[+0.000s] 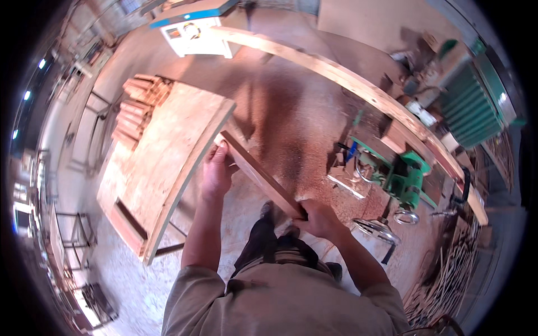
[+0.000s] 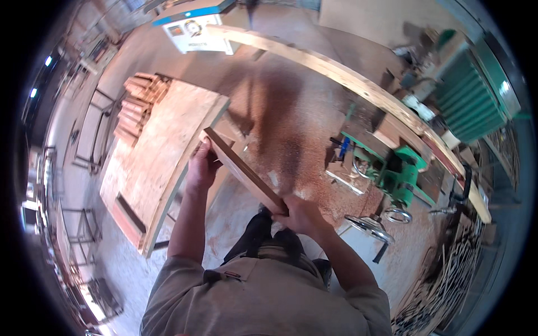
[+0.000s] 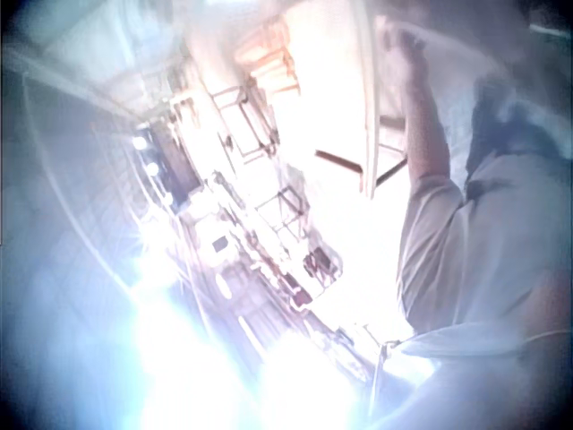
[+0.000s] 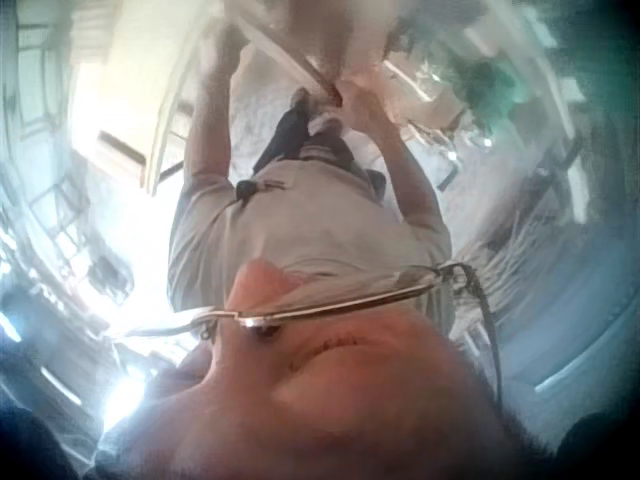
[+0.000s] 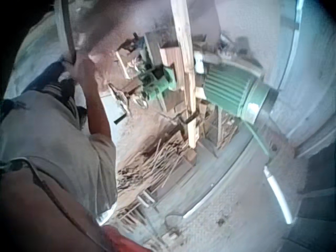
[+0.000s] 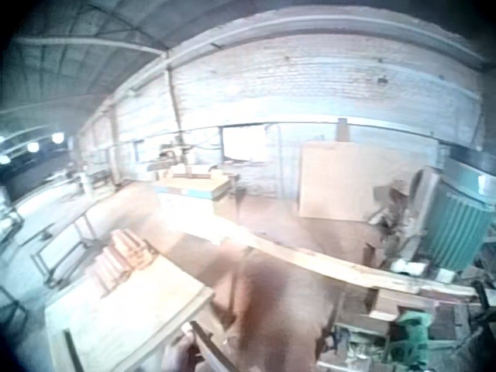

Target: The person operates a green drill press to shape a wooden plank, repeatedly lowering the drill onto the wood and then removing the plank to place it on a nearby table. The person handles the wood and the machine controls throughout the process.

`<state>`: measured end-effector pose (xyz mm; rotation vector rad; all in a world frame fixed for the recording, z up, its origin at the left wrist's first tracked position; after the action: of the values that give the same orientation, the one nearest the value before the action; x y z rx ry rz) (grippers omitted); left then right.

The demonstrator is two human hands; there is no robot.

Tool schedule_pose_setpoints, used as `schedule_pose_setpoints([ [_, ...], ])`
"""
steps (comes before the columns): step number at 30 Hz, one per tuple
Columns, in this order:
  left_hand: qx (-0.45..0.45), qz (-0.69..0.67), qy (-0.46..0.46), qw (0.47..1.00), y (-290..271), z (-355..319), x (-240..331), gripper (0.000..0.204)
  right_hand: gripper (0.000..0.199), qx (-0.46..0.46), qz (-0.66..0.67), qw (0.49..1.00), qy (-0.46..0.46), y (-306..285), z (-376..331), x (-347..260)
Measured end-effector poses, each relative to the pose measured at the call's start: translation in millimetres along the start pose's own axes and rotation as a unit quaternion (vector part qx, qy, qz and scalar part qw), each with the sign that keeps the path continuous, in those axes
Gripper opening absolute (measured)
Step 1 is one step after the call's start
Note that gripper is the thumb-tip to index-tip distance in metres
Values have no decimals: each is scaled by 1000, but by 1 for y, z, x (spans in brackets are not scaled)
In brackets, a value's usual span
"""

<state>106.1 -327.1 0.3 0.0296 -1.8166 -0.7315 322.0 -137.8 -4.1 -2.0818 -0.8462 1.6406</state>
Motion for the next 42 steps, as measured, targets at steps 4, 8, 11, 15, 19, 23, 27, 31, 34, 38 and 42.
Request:
schedule_pose_setpoints([
  [4,-4,47,30,998,-16,-44,0,64,40,9,88,996,-23,52,28,-16],
  [8,21,118,-31,992,-38,-83,-35,49,34,41,61,996,-52,87,67,-52],
  [11,164,156,20,974,-102,-76,-30,29,39,-38,113,989,-82,121,97,-63],
  [15,322,140,89,932,-238,-92,10,18,39,-30,167,984,-54,130,135,-45],
  [19,549,427,-12,718,-398,-143,66,25,22,-25,123,990,56,112,156,-13],
  [23,610,471,-119,626,-499,-189,107,29,19,-9,161,969,188,119,165,14],
  [27,653,489,-201,542,-543,-204,123,24,20,-30,209,949,232,143,192,4],
  [31,639,520,-214,525,-566,-201,119,24,19,-54,216,944,244,162,224,-15],
  [34,647,555,-221,474,-573,-198,113,29,19,-75,182,953,231,162,248,-29],
  [38,595,589,-243,490,-557,-188,128,39,20,-73,201,947,238,157,267,-31],
  [42,578,631,-166,490,-566,-149,144,42,21,-52,163,954,245,148,269,-28],
])
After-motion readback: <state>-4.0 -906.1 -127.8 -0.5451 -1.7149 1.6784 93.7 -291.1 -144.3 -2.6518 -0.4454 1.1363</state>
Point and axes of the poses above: each hand's wrist, its own z-axis towards the middle knuckle, its own y-axis out of the palm, x = y × z, the point moved 4 cm from there along z, towards the middle knuckle, and after that the axes turned 9 degrees about -x, right-handed, at the moved point
